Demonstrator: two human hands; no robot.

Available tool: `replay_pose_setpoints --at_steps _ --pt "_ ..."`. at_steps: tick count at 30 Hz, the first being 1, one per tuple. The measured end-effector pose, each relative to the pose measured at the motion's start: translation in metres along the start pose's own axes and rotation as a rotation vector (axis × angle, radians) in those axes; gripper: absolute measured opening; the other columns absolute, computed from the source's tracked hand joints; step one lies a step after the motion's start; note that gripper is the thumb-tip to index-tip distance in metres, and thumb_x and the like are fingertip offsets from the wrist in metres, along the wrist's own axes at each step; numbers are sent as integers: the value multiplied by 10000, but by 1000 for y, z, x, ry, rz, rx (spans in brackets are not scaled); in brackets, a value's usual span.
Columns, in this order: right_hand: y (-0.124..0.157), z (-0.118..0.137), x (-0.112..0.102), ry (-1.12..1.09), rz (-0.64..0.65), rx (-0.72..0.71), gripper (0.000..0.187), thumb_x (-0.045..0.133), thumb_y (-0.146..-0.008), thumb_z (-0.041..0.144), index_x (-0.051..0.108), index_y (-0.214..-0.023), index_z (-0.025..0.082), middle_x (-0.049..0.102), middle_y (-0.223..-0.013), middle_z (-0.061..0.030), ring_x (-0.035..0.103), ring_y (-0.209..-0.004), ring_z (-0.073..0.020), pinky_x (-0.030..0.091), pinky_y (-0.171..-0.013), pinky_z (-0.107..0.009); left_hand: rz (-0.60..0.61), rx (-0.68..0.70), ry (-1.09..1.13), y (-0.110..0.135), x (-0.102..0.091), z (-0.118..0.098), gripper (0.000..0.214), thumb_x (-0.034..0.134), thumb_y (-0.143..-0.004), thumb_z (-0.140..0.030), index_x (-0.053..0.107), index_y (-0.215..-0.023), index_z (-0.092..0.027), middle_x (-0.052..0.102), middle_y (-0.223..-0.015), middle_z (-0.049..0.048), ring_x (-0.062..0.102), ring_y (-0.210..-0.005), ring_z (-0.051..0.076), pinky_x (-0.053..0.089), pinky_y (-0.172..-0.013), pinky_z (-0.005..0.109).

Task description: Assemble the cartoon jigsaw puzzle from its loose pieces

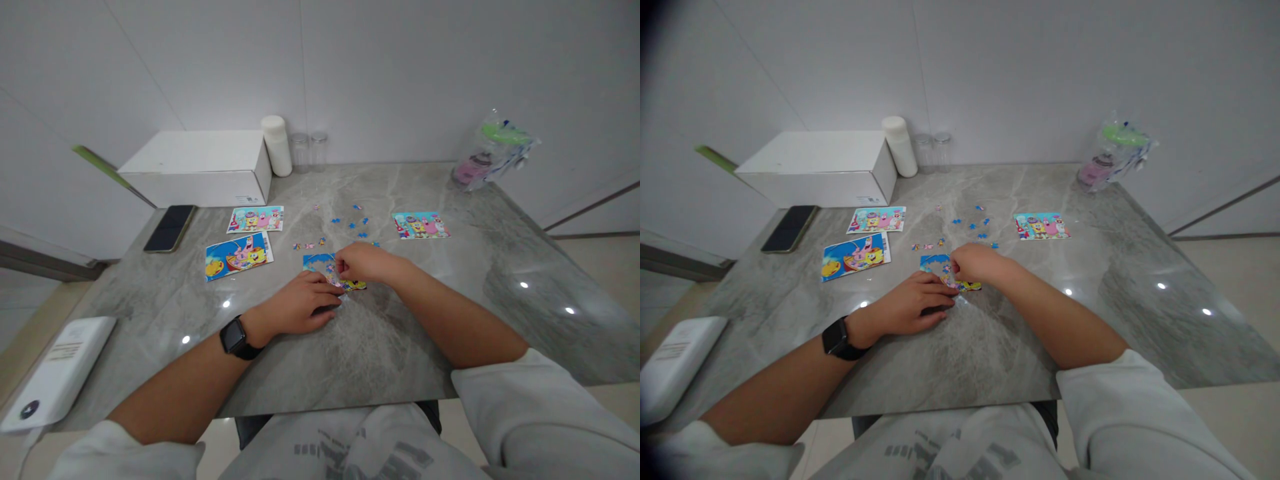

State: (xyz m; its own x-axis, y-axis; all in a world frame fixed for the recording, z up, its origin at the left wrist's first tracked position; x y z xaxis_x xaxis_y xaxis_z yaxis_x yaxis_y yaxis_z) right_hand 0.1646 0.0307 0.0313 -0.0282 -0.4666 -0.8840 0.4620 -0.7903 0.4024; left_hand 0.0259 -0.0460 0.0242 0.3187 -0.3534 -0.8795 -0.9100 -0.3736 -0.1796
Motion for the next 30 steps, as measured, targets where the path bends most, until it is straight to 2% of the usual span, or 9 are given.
replay_pose_setpoints --at_steps 5,11,18,24,30 --pt "-2 -1 4 35 31 -13 193 754 -813 246 803 -998 222 813 -982 -58 715 -858 -205 412 -673 -265 -2 1 -10 0 1 1 304 599 -996 -286 737 -1264 -250 716 -1391 51 631 -1228 264 459 -1093 439" --pt "1 -1 -1 56 18 -16 165 740 -843 240 786 -999 209 812 -990 -50 712 -868 -193 399 -665 -259 -9 6 -36 1 1 1 306 605 -996 -302 737 -1268 -257 720 -1381 51 634 -1229 254 466 -1094 439" --pt "6 -14 -18 24 -89 39 165 716 -884 227 787 -1030 197 807 -978 -56 703 -875 -189 403 -701 -260 -9 9 -37 1 -1 -1 301 597 -1002 -307 743 -1259 -249 720 -1379 64 639 -1214 257 464 -1086 441" --pt "-2 -9 -2 49 -31 28 140 753 -878 300 789 -974 204 805 -962 -67 708 -877 -208 398 -680 -275 -15 15 -31 0 -1 -1 300 589 -1005 -296 741 -1258 -243 715 -1388 63 634 -1220 257 461 -1087 440" --pt "-6 -14 2 56 -45 18 156 750 -883 339 787 -961 210 807 -949 -65 707 -852 -209 391 -661 -285 2 11 -42 1 0 -1 299 586 -1011 -301 733 -1261 -231 705 -1408 50 629 -1224 258 456 -1091 440"
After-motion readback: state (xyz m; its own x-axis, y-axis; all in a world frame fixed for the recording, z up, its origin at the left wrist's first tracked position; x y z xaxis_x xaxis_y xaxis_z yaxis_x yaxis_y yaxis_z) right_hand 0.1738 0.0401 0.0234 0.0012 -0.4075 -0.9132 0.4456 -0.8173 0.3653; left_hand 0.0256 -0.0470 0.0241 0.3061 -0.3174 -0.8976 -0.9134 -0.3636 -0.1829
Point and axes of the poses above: each hand's wrist, its own y-axis away from the middle knuckle, its own x-axis out of the palm, z = x × y, the point moved 6 cm from there along -y, towards the middle knuckle
